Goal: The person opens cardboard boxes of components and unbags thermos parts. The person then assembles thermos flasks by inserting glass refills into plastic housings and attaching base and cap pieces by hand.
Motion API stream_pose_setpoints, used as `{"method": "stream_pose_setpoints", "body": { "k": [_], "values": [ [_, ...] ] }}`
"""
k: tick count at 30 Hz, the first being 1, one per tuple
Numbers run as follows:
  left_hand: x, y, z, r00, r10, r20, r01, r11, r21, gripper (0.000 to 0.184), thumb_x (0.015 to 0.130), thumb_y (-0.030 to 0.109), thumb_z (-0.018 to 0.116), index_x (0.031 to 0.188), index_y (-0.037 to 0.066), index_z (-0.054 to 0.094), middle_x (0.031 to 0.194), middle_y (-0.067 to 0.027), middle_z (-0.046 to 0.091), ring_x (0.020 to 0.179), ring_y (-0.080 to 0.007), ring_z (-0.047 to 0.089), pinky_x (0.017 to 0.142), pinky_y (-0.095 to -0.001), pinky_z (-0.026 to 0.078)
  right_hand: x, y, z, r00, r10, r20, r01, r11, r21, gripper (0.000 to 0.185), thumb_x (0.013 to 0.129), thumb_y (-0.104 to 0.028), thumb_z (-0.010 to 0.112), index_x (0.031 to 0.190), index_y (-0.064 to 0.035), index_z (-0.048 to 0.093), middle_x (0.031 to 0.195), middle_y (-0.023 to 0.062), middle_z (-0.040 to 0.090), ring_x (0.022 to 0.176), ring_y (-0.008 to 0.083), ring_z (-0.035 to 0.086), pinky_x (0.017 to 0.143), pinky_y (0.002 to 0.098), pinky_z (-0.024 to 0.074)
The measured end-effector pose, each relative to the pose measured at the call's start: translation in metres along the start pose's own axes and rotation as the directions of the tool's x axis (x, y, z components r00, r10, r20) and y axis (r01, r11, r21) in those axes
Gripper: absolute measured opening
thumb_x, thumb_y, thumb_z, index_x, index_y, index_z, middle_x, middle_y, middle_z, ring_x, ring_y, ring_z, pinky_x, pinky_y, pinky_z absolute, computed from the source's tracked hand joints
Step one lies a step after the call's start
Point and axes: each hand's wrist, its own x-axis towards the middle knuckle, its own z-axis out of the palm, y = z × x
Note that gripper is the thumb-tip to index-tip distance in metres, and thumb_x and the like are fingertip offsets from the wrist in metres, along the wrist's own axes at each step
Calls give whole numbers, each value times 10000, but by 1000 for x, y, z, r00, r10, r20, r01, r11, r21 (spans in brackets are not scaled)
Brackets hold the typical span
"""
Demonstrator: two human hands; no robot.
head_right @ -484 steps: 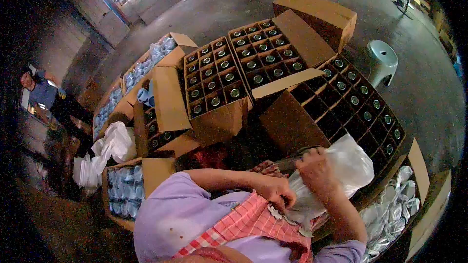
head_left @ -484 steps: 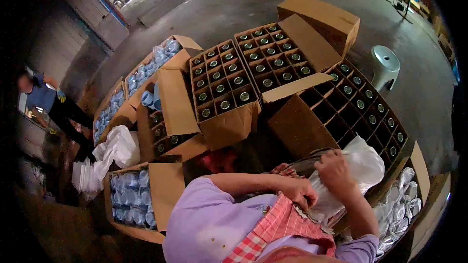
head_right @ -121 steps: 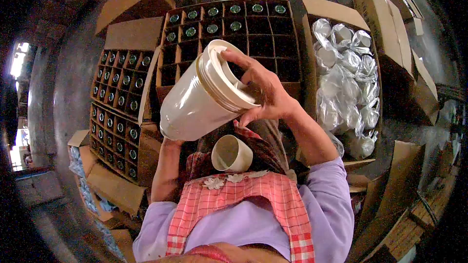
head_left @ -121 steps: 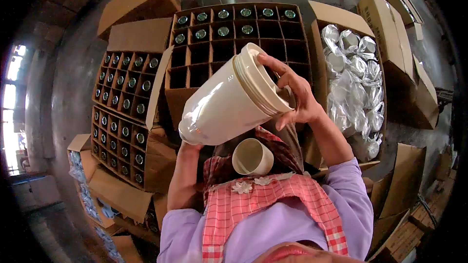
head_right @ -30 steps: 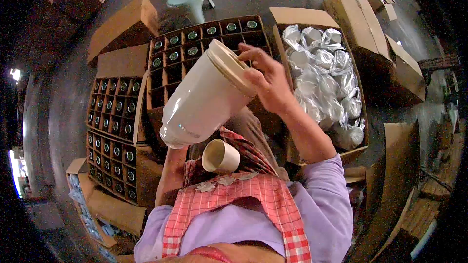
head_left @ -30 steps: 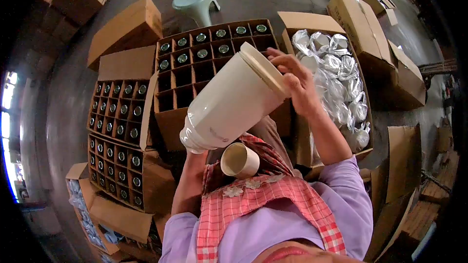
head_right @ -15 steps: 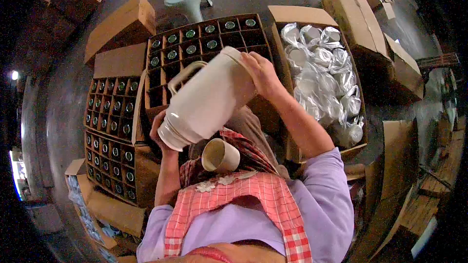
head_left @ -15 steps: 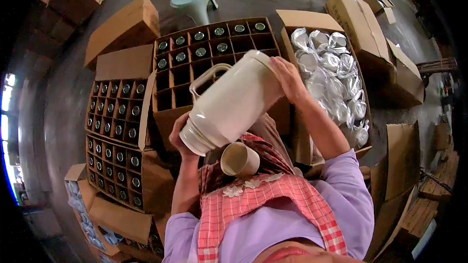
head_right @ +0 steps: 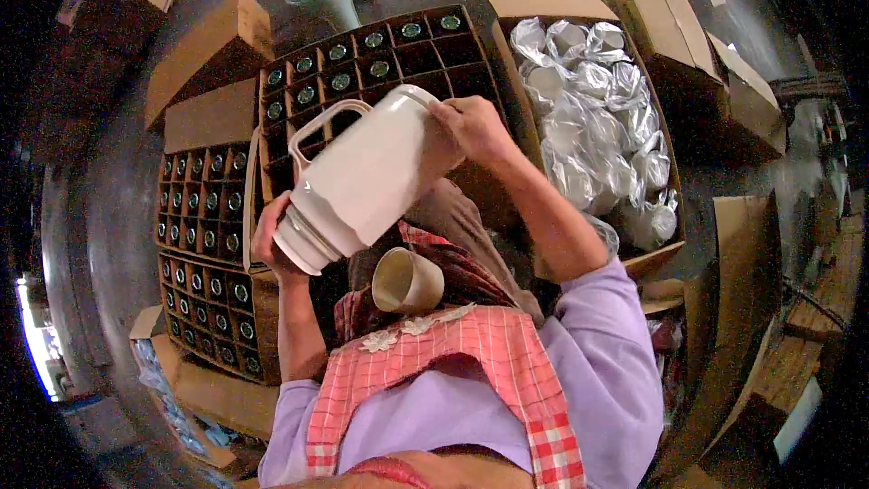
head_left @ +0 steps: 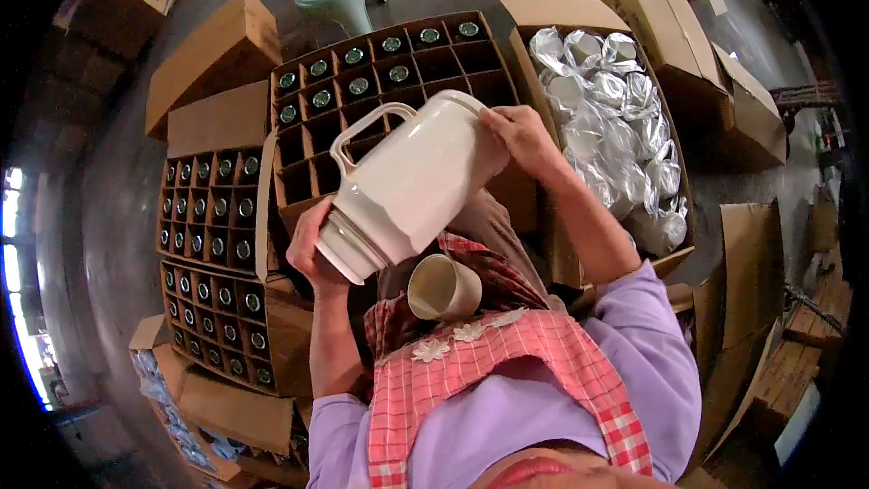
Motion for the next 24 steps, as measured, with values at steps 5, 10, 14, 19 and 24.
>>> {"method": "stream_pose_setpoints", "body": {
  "k": [5,10,14,19,24],
  "values": [
    [-31,-54,11,730,-657,186,620,523,-584,270,873,152,542,1048,-47,592,1010,-110,638,849,-203,625,754,-306,502,-18,15,-7,724,-684,-90,666,659,350,458,909,-372,510,1163,2,580,1161,120,591,998,175,564,835,307,458],
    [-14,-20,13,942,-334,31,329,900,-287,274,820,148,615,1017,-43,611,943,-123,654,801,-190,634,723,-299,508,-35,30,22,942,-300,-151,335,801,497,419,936,-335,481,1080,45,584,988,41,582,889,108,520,773,248,425],
    [0,2,2,978,210,16,-210,977,47,263,801,114,627,1006,-51,614,917,-123,656,783,-185,628,713,-286,505,-19,11,6,999,-36,-35,49,819,572,357,930,-304,487,875,23,617,690,-28,524,687,60,469,589,244,377],
    [-20,-46,-3,810,-473,345,556,435,-708,303,863,139,560,1122,-18,562,1067,-105,612,933,-207,600,790,-334,498,-16,12,-18,835,-548,-55,536,787,307,167,815,-113,619,949,-29,670,895,82,662,812,179,603,714,284,489],
    [-47,-79,9,658,-370,656,749,232,-620,525,866,356,578,1283,67,442,1268,-106,505,1121,-223,518,889,-403,478,-28,-11,-28,334,-940,74,928,315,-197,338,719,-48,668,1049,-120,664,1039,84,652,870,244,619,761,327,524]
  ]
}}
